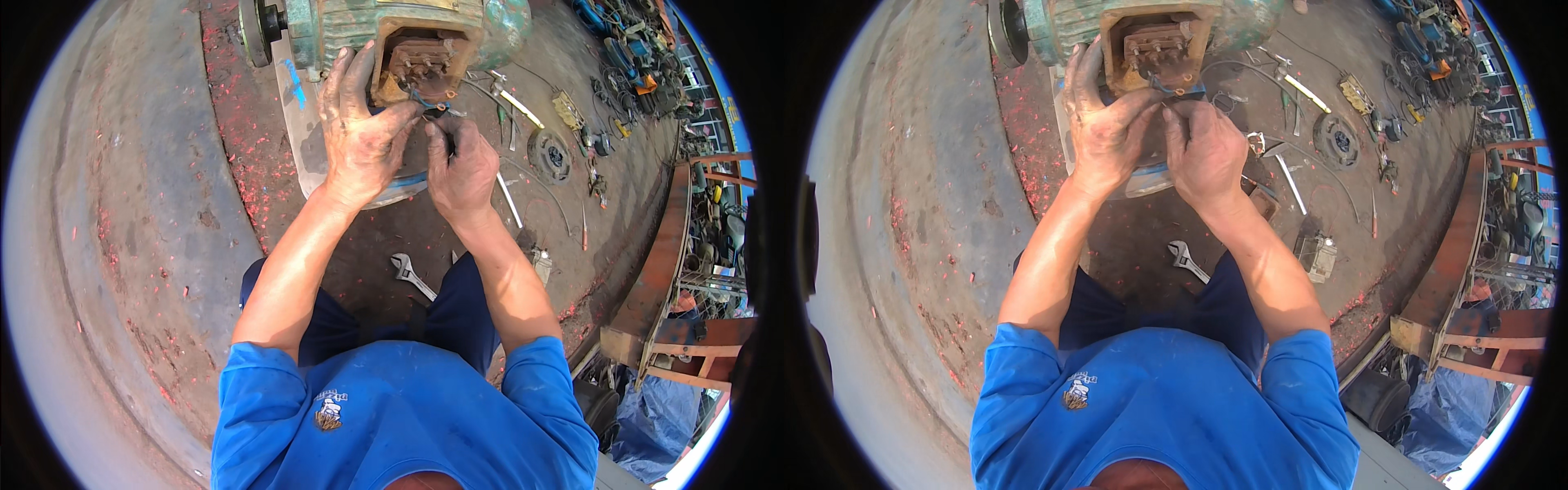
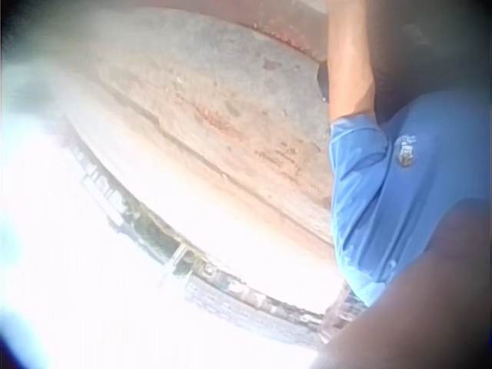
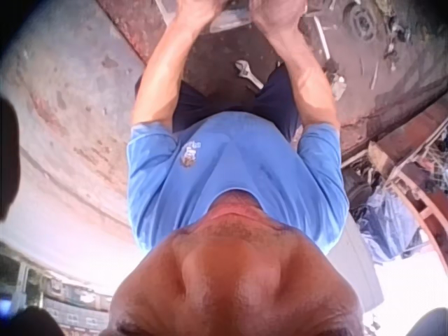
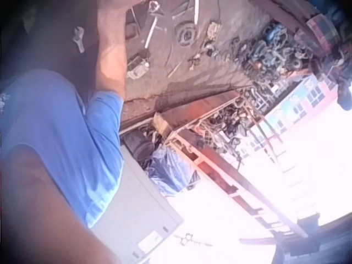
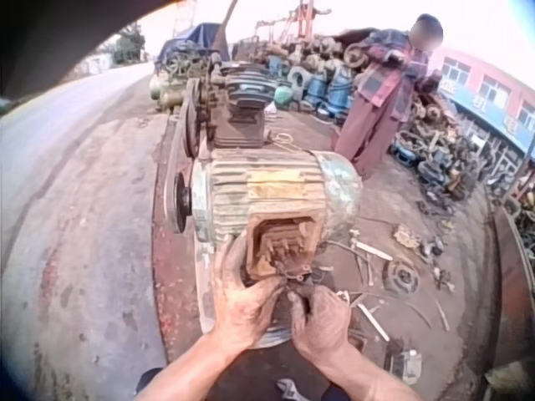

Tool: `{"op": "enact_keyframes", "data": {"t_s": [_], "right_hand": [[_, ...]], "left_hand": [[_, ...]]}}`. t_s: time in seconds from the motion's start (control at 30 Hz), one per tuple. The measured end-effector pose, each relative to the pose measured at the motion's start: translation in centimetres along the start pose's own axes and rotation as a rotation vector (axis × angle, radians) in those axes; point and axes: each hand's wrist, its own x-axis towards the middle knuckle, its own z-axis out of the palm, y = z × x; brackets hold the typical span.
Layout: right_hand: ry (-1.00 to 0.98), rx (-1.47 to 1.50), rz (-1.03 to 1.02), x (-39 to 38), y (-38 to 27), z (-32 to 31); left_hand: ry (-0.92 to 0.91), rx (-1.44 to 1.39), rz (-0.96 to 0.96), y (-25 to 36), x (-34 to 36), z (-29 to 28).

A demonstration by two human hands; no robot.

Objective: The person works on the terminal box of an electric motor, stripping and twisting wires, and using pliers to adjust connections. The person handles multiple wires and tools while kneeling beside the motor in an outdoor workshop area.

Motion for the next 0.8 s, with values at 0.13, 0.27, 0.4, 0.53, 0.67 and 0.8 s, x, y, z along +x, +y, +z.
{"op": "enact_keyframes", "data": {"t_s": [0.13, 0.27, 0.4, 0.53, 0.67, 0.8], "right_hand": [[-0.263, 1.526, 1.312, 1.7, -1.8, -1.1], [-0.201, 0.952, 0.916, -0.4, -0.7, -1.0], [-0.076, 0.339, 0.371, -1.7, 0.1, -0.3], [0.142, -0.129, -0.197, 0.3, -0.5, 0.1], [-0.001, 0.061, 0.085, 0.6, 0.0, 0.1], [-0.289, 1.198, 1.148, 1.1, -2.1, -0.9]], "left_hand": [[0.011, 0.036, 0.017, -0.3, 0.0, -0.3], [0.009, 0.029, 0.013, 0.0, 0.1, -0.3], [0.007, 0.030, 0.020, -0.1, 0.0, -0.4], [-0.033, 0.043, 0.018, -0.5, 0.0, -0.4], [-0.014, 0.031, 0.014, 0.1, 0.2, -0.5], [-0.012, 0.029, 0.009, -0.5, -0.1, -0.4]]}}
